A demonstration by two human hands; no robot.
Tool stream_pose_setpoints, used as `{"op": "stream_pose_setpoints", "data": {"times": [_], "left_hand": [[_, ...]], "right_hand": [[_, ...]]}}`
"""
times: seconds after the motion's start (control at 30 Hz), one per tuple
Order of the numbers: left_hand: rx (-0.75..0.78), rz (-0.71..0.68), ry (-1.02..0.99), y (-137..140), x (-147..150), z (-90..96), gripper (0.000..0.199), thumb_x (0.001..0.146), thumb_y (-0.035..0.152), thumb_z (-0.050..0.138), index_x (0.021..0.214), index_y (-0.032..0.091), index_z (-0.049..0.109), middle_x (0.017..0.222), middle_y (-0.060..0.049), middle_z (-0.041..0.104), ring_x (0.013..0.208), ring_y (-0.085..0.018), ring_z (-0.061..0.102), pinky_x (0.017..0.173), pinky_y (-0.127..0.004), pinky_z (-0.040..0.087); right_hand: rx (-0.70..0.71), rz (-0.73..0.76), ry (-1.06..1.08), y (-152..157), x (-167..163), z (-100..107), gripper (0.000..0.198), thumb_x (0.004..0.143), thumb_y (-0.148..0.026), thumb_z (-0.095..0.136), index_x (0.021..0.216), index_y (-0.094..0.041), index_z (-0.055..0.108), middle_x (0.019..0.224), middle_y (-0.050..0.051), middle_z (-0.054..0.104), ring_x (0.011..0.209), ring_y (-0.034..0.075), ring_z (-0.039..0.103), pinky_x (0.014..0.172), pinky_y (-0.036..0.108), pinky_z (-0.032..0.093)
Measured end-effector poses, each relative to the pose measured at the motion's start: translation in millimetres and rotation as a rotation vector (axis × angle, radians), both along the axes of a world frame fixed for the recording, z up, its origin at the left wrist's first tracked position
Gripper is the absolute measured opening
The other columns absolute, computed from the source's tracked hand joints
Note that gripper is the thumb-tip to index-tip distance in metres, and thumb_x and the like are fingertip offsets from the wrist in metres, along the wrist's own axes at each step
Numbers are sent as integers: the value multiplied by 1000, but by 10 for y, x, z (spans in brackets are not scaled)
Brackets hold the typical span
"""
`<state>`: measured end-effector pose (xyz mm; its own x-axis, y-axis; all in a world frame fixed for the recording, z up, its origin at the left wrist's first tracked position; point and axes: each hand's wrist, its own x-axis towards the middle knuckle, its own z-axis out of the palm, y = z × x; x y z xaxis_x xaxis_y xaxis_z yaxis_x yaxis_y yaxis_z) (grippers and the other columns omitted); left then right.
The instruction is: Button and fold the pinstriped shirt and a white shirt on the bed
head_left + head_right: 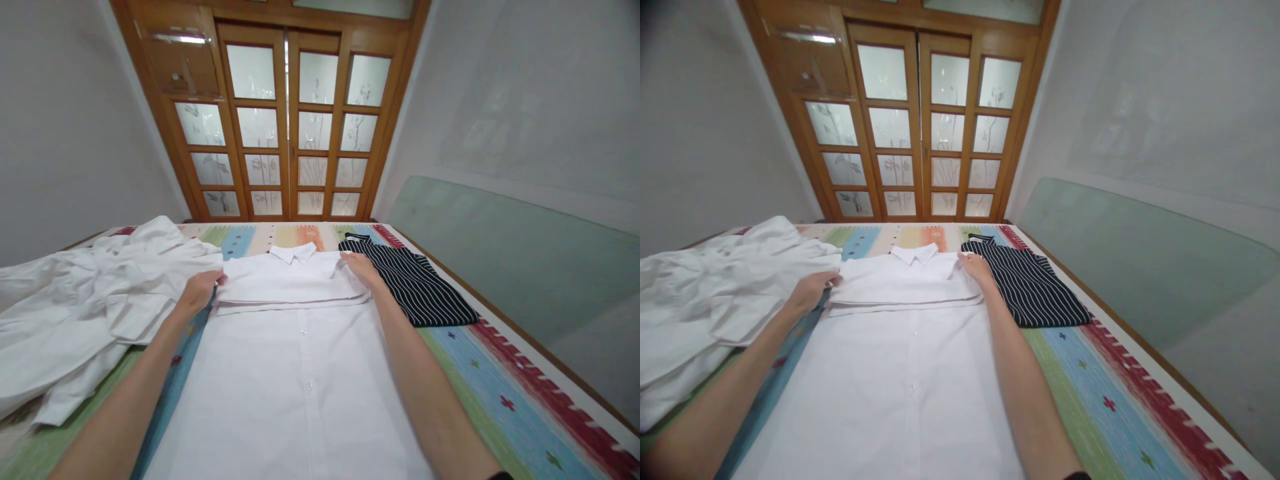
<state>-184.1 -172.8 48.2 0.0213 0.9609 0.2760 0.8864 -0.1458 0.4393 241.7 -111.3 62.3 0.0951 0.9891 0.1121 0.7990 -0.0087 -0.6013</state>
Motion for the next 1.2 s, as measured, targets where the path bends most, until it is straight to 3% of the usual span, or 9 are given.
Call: {"op": "stream_pose_setpoints", "data": {"times": [0.1,0.23,0.33,0.47,0.7,0.9,1.2], "left_hand": [[8,129,-65,165,7,135,36,79,32,42,97,16,69,107,-8,73,92,-24,65,92,-37,48],[-54,58,-52,439,4,297,40,67,19,43,97,16,70,109,-7,73,94,-23,66,95,-34,47],[-134,3,6,636,-18,351,43,58,16,43,90,17,72,101,-6,75,94,-24,67,93,-34,49],[-187,-44,73,821,-40,343,37,53,17,45,79,20,72,101,-5,75,101,-25,66,93,-31,49],[-260,-72,68,979,-140,294,26,56,28,48,71,21,68,79,-5,73,84,-25,67,82,-32,52],[-260,-78,89,990,-258,248,14,56,30,42,47,23,51,55,-2,61,68,-23,62,69,-31,51],[-168,-6,119,1007,-272,176,7,52,25,43,50,23,49,71,-8,67,89,-29,61,84,-36,48]], "right_hand": [[26,-37,44,-18,5,0,40,93,-45,44,95,-17,73,102,10,73,101,22,64,84,24,43],[26,-65,48,-25,4,-1,30,84,-42,55,80,-17,71,86,6,73,83,20,65,70,23,42],[11,-63,37,-30,4,7,13,73,-29,64,73,-17,70,78,4,71,78,18,64,65,22,41],[-36,14,77,-29,36,18,10,66,-14,60,66,-17,70,71,2,71,74,16,64,63,20,41],[-45,9,98,19,185,7,18,63,-8,58,69,-15,75,65,3,71,70,16,65,65,20,43],[-71,-28,68,29,325,5,23,61,-5,57,71,-16,76,63,2,69,69,17,65,64,20,44],[-78,-44,-99,-2,272,-38,29,62,-2,54,73,-17,77,77,5,74,78,18,67,67,21,44]]}}
